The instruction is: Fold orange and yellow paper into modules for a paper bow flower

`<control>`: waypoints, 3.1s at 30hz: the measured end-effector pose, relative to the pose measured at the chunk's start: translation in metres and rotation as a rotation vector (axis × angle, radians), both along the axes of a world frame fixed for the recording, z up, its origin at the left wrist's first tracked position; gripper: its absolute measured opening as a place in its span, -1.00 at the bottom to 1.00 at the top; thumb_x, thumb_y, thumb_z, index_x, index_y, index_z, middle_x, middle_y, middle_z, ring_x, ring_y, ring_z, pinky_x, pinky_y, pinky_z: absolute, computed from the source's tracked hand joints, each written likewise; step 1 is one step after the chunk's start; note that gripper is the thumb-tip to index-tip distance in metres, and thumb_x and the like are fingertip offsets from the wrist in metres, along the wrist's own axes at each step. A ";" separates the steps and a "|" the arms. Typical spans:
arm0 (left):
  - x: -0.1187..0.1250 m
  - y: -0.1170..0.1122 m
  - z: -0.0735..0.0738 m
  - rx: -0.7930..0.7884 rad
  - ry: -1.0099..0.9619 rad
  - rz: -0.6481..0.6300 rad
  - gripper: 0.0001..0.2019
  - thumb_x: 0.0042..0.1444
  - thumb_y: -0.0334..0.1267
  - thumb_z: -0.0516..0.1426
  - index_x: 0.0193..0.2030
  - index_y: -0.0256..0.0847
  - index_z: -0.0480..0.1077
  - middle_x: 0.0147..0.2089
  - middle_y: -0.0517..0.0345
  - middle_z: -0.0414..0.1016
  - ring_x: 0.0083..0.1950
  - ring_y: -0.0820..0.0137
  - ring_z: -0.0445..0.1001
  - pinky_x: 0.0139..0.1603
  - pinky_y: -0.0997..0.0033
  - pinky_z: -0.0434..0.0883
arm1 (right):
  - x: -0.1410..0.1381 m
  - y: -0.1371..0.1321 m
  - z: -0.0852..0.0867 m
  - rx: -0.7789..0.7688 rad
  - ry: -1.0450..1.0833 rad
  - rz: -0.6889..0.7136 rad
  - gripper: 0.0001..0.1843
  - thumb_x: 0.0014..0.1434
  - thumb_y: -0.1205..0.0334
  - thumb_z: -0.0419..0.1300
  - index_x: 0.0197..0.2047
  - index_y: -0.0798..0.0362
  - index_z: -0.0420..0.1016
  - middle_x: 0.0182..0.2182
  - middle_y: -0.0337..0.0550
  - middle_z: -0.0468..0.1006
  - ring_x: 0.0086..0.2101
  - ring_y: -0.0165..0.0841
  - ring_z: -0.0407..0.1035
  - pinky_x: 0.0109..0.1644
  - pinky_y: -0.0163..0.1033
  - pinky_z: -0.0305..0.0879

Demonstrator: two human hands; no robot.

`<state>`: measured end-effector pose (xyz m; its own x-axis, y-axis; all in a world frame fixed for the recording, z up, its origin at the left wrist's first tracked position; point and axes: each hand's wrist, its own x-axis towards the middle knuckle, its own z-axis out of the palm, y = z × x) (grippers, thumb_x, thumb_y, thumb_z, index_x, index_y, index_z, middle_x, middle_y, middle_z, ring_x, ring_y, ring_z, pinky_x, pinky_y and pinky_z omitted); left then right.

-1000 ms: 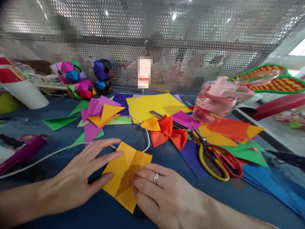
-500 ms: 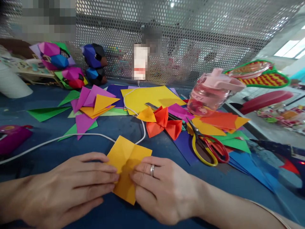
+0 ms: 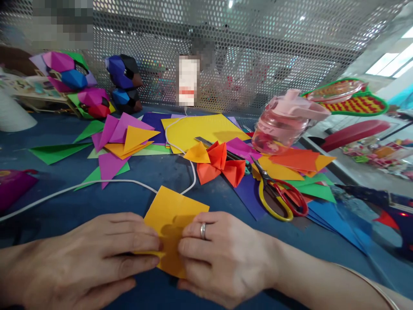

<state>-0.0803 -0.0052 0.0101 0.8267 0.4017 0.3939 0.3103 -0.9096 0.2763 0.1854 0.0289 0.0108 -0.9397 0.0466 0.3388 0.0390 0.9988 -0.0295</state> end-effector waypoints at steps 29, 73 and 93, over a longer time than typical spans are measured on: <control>0.000 -0.007 0.005 -0.047 -0.038 0.086 -0.73 0.41 -0.27 0.00 -0.03 -0.29 0.52 -0.03 0.08 0.63 0.00 0.38 0.56 0.18 0.46 0.42 | -0.022 -0.014 -0.014 -0.564 0.075 -0.715 -0.72 0.22 0.30 0.29 -0.44 0.04 0.27 -0.50 -0.38 0.41 -0.41 -0.40 0.18 -0.24 -0.20 -0.05; 0.003 0.001 -0.007 -0.090 0.043 -0.022 -0.67 0.33 -0.29 0.08 0.21 -0.17 0.39 0.17 0.28 0.53 0.16 0.41 0.48 0.28 0.42 0.32 | -0.021 -0.015 -0.011 -0.578 -0.001 -0.737 -0.77 0.25 0.29 0.25 -0.38 0.03 0.27 -0.45 -0.34 0.42 -0.37 -0.36 0.22 -0.21 -0.18 -0.01; 0.010 0.014 -0.024 -0.011 -0.131 -0.094 -0.76 0.35 -0.26 0.06 0.05 -0.25 0.48 -0.02 0.16 0.64 -0.02 0.41 0.56 0.13 0.42 0.42 | 0.000 -0.016 -0.017 -0.494 -0.027 -0.728 -0.60 0.33 0.34 0.08 0.19 -0.06 0.14 -0.01 -0.07 0.44 -0.08 -0.16 0.30 0.03 0.06 0.17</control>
<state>-0.0699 0.0086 -0.0136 0.8031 0.3298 0.4963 0.1845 -0.9295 0.3192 0.1851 0.0126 -0.0065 -0.6268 0.7728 0.0999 0.6681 0.5989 -0.4416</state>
